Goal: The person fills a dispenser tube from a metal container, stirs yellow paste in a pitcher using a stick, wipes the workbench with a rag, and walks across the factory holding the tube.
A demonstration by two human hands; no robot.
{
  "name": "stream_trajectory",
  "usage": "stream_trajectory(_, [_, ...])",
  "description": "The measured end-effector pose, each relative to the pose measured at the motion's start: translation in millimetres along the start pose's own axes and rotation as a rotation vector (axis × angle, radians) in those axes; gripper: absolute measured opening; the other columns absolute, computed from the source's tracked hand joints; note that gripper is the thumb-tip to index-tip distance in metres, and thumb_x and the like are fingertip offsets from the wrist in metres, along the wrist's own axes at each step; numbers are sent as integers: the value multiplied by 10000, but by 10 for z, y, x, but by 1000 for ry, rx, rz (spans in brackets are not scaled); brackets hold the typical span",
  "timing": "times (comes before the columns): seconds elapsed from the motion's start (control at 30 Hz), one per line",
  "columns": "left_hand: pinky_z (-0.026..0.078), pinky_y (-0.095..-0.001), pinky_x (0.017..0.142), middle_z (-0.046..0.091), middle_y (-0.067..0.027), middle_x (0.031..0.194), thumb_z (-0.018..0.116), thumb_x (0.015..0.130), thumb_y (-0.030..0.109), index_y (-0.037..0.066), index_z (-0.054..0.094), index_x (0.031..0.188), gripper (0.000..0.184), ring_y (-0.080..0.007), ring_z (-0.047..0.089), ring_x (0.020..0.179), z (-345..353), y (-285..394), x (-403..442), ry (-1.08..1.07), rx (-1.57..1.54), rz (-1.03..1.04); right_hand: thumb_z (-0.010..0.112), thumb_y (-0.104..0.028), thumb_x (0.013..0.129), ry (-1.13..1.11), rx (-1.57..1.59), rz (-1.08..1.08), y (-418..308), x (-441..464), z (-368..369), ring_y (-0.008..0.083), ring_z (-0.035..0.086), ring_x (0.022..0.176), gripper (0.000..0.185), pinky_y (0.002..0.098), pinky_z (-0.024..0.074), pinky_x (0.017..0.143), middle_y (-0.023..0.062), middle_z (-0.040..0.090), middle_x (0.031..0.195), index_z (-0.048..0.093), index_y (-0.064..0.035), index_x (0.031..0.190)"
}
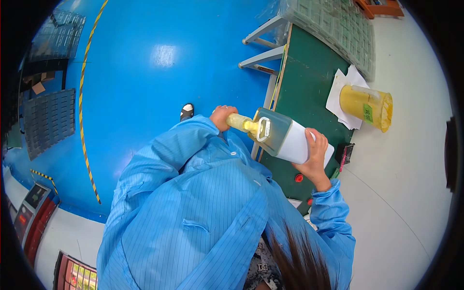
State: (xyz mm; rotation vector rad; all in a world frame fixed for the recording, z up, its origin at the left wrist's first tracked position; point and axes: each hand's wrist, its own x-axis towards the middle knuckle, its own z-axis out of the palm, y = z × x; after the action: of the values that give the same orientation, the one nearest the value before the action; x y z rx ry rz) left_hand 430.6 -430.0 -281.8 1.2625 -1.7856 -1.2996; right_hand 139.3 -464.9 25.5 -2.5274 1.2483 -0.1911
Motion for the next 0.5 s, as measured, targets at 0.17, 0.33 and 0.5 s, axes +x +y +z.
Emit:
stream_trajectory(0.17, [468,-460,849,674,-92,970,816,636,107,132,629,1011,420,-343,633,964,-65,338,101,32,-11,65,858,-126,494,42,75,19,153,-200,-98,389,463,1235,1099,528,331,1049,176,463,1379,371,-150,1479])
stream_trajectory(0.33, [461,-453,860,665,-84,968,822,641,119,137,623,1007,417,-338,629,961,-156,504,186,29,17,136,863,-110,475,58,101,22,208,-284,-153,396,465,1237,1147,520,354,1040,184,465,1384,336,-153,1492])
stream_trajectory(0.5, [447,-454,869,662,-77,972,818,661,136,140,626,1009,397,-333,621,964,-131,411,204,30,13,108,867,-131,487,60,63,21,180,-218,-147,389,472,1233,1113,518,359,1029,175,468,1383,363,-154,1479])
